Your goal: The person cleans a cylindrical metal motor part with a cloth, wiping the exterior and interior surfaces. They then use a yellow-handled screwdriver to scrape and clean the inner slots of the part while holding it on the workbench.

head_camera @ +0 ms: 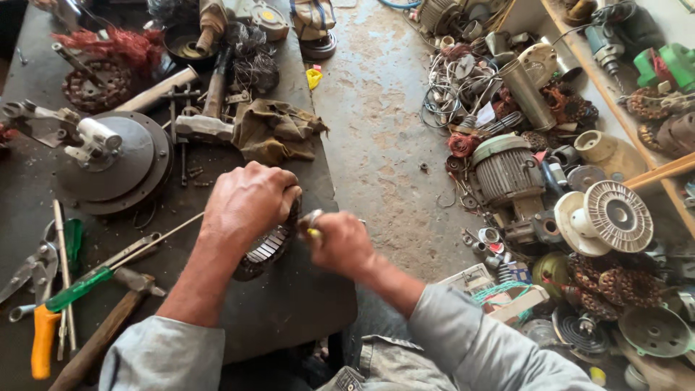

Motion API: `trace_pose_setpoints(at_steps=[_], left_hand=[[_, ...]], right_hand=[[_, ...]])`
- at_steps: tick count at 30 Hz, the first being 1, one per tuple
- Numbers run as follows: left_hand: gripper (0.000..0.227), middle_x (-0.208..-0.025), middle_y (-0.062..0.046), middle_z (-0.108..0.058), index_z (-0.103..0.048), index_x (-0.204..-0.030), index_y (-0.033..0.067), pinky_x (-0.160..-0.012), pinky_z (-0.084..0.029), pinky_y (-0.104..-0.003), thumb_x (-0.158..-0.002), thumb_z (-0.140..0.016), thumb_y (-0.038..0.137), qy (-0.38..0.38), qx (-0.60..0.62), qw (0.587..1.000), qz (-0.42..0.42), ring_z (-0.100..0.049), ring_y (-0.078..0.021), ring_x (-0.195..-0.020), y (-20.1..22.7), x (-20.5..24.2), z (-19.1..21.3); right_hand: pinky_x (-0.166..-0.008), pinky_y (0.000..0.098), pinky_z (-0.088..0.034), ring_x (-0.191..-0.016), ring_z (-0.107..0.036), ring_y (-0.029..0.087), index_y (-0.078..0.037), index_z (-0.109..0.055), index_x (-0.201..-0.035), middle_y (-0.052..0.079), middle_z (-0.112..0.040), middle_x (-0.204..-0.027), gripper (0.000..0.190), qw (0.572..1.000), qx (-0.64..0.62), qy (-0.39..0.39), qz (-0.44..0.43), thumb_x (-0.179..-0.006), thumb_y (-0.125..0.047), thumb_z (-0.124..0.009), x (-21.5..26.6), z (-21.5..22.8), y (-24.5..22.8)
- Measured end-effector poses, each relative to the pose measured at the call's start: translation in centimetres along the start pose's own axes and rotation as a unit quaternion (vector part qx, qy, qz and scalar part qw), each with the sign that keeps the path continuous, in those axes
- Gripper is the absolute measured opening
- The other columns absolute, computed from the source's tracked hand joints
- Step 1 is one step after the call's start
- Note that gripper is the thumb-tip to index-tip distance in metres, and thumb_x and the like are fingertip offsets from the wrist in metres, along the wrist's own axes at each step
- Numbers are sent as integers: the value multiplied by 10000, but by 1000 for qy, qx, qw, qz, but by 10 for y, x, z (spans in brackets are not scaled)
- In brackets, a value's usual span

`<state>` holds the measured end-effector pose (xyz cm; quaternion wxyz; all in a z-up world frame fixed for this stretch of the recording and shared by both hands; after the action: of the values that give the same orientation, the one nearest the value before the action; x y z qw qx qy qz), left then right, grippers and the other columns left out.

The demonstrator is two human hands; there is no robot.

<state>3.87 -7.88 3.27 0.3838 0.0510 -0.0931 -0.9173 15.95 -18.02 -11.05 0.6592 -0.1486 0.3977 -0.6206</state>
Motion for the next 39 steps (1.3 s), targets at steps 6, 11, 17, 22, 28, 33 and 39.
trace_pose_setpoints(at_steps=[6, 11, 17, 22, 28, 33, 39], left_hand=[[238, -900, -139, -761, -815, -1016, 217, -789, -585, -457, -898, -684, 377, 10, 6, 1000, 12, -732, -344, -844, -5, 6, 5], [251, -914, -118, -763, -815, -1008, 207, -757, -578, -472, -897, -684, 390, 28, 41, 999, 4, -724, -348, -840, -12, 8, 4], [237, -896, -119, -761, -811, -1023, 208, -769, -584, -457, -920, -674, 374, 21, 36, 999, -15, -731, -340, -834, -19, 11, 4], [234, -882, -120, -765, -823, -989, 199, -748, -578, -466, -885, -695, 364, 104, 99, 989, -27, -727, -347, -818, -34, 22, 7], [235, -896, -114, -764, -816, -1005, 212, -764, -584, -455, -909, -683, 380, 57, 60, 997, -6, -732, -339, -830, -26, 15, -1], [241, -894, -138, -757, -812, -1032, 220, -760, -587, -459, -912, -685, 387, 34, 57, 998, 8, -734, -347, -820, -27, 14, 2], [241, -903, -132, -767, -822, -1000, 211, -767, -580, -471, -894, -695, 387, 71, 79, 994, 18, -728, -358, -829, -35, 20, 0]], right_hand=[[-539, 313, -387, -594, -506, 117, -12, -792, -1114, 36, -617, -683, 154, 875, -422, -146, -186, -967, -47, -764, -14, -14, 64], [-634, 352, -555, -674, -740, 208, -101, -798, -1012, 94, -747, -812, 180, 992, 45, 94, 74, -848, -83, -726, 9, 3, -6], [-514, 314, -557, -584, -665, 91, -69, -813, -1013, 63, -749, -764, 181, 991, -89, -82, -62, -866, -132, -727, -17, 14, 6], [-485, 308, -363, -545, -474, 88, -26, -815, -1082, 40, -628, -622, 176, 913, -331, -140, -192, -952, -116, -739, -21, 4, 35], [-533, 322, -458, -549, -626, 196, -142, -756, -841, 21, -638, -704, 66, 971, 226, 58, 56, -886, -187, -740, 11, -6, -14], [-475, 227, -394, -569, -507, 45, -51, -810, -1025, -40, -632, -677, 177, 926, -288, -169, -177, -931, -166, -714, -27, 9, 43], [-488, 220, -400, -541, -513, 29, -89, -799, -1044, 6, -660, -638, 173, 968, -181, -114, -131, -928, -188, -717, -20, 17, 17]])
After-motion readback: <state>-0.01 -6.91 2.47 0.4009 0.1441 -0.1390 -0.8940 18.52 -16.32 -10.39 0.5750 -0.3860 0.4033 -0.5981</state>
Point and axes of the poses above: each hand's wrist, its own x-axis away from the middle knuckle, its own z-axis out of the back of the hand, y = z × x, the point moved 2 cm from there along -x, towards the middle knuckle
